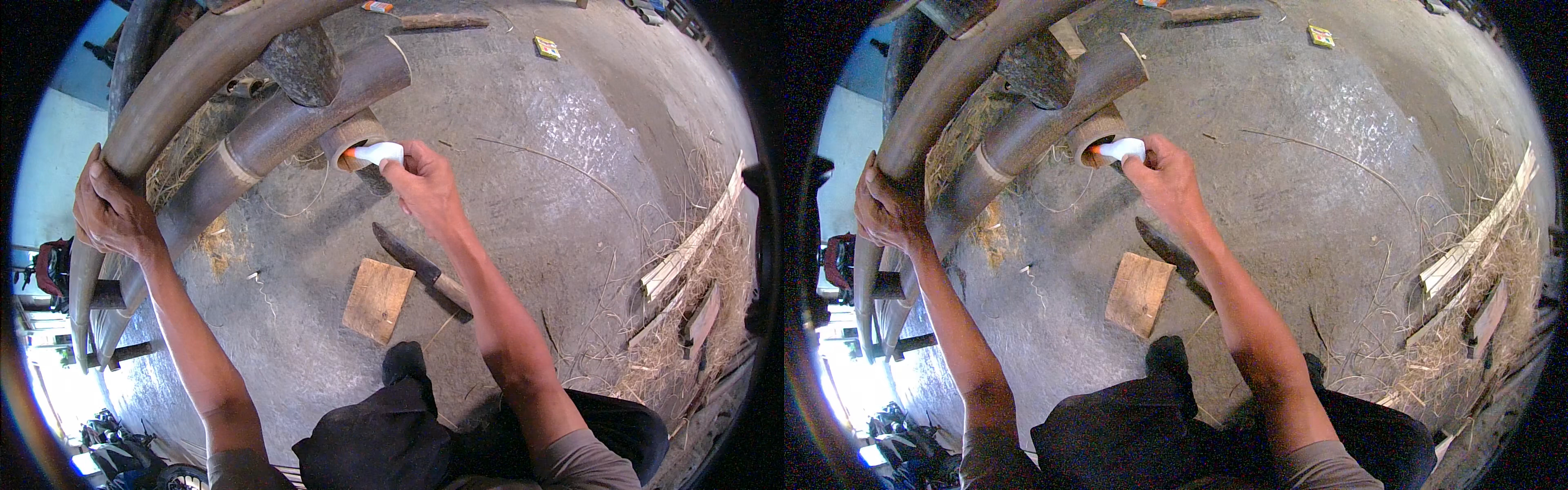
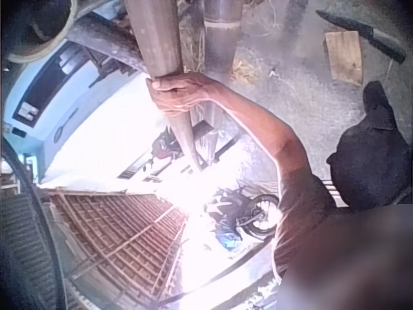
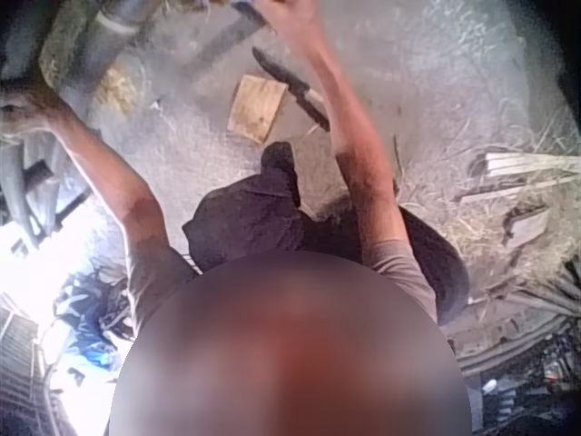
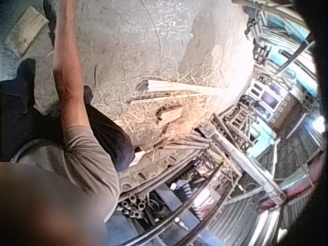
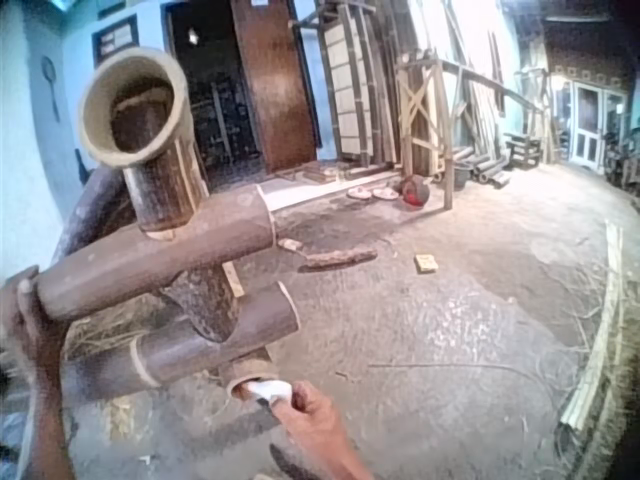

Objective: The person inserts small wooden pegs into holes in a bamboo structure, then applies glue from a bottle into the same holes. The person uses a knife to cut the pegs on a small wooden block and repeatedly inserts and adjusts them.

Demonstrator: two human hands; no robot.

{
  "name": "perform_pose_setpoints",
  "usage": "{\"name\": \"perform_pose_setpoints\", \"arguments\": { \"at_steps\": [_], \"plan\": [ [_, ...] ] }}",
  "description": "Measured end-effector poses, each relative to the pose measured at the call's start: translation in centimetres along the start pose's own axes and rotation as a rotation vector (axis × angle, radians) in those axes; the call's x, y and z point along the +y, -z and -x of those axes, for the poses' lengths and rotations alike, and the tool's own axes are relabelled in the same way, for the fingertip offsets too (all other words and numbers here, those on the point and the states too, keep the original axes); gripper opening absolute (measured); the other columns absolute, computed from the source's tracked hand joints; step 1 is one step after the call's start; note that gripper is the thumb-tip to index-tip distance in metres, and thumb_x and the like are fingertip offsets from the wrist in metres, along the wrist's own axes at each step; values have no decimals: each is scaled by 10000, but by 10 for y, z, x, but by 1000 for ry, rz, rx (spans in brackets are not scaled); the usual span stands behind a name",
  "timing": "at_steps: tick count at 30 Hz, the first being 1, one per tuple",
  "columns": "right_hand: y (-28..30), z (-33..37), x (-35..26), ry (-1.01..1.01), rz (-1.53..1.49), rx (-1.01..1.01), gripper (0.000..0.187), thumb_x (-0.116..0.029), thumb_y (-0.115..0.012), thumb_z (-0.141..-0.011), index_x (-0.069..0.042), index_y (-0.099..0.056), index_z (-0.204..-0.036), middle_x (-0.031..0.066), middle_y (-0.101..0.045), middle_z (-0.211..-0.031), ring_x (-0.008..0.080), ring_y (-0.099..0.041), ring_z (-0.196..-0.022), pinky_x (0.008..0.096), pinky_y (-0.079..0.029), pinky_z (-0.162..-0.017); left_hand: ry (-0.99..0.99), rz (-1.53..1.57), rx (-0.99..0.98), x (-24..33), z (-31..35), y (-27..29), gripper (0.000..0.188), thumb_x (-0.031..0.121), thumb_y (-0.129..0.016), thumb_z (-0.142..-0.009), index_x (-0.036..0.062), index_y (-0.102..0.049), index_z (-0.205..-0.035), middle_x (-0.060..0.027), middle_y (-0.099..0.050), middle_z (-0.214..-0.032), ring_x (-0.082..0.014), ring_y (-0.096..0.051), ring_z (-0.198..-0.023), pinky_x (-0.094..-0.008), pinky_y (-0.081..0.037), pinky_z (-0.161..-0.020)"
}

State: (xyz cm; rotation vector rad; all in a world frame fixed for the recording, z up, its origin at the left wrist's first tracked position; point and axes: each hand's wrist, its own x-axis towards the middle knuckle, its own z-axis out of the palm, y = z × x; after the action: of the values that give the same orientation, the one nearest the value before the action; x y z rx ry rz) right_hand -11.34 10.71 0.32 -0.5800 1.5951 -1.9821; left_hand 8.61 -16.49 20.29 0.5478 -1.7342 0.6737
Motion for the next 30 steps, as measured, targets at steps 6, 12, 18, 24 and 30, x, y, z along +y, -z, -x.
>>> {"name": "perform_pose_setpoints", "arguments": {
  "at_steps": [6,12,18,24,30],
  "plan": [
    [-1,-1,6,61,81,-29,221,-178,-617,-976,-8,-608,-1117,-12,-542,-659,51,-447,-466,247,-353,-400,10,-40,-12,1,1,1,399,398,-454,-1066,186,-792,-1085,-2,-767,-1033,-209,-663,-977,-393,-392,-957],
    [0,1,-1,-42,116,-7,329,-302,-590,-985,22,-640,-1018,45,-606,-653,98,-538,-550,294,-427,-494,13,-25,-6,1,1,-1,394,401,-462,-1059,186,-792,-1081,-3,-767,-1038,-218,-663,-987,-401,-392,-962],
    [3,1,1,-85,18,-38,377,-357,-587,-1011,15,-647,-1041,32,-588,-640,97,-512,-470,288,-417,-418,22,-18,12,1,2,-1,410,398,-449,-1058,173,-791,-1081,-18,-766,-1047,-228,-662,-992,-406,-395,-961],
    [3,1,12,-66,-81,-9,361,-349,-597,-1023,7,-655,-1041,5,-567,-669,72,-497,-488,259,-419,-421,47,3,-15,3,1,0,417,399,-445,-1055,166,-790,-1091,-31,-765,-1038,-251,-659,-987,-417,-393,-956],
    [0,1,16,7,40,13,385,-351,-577,-1027,-4,-613,-863,19,-582,-642,111,-521,-528,313,-403,-466,34,-10,-3,4,1,1,426,410,-437,-1061,169,-786,-1104,-43,-762,-1040,-248,-657,-981,-410,-385,-956]
  ]
}}
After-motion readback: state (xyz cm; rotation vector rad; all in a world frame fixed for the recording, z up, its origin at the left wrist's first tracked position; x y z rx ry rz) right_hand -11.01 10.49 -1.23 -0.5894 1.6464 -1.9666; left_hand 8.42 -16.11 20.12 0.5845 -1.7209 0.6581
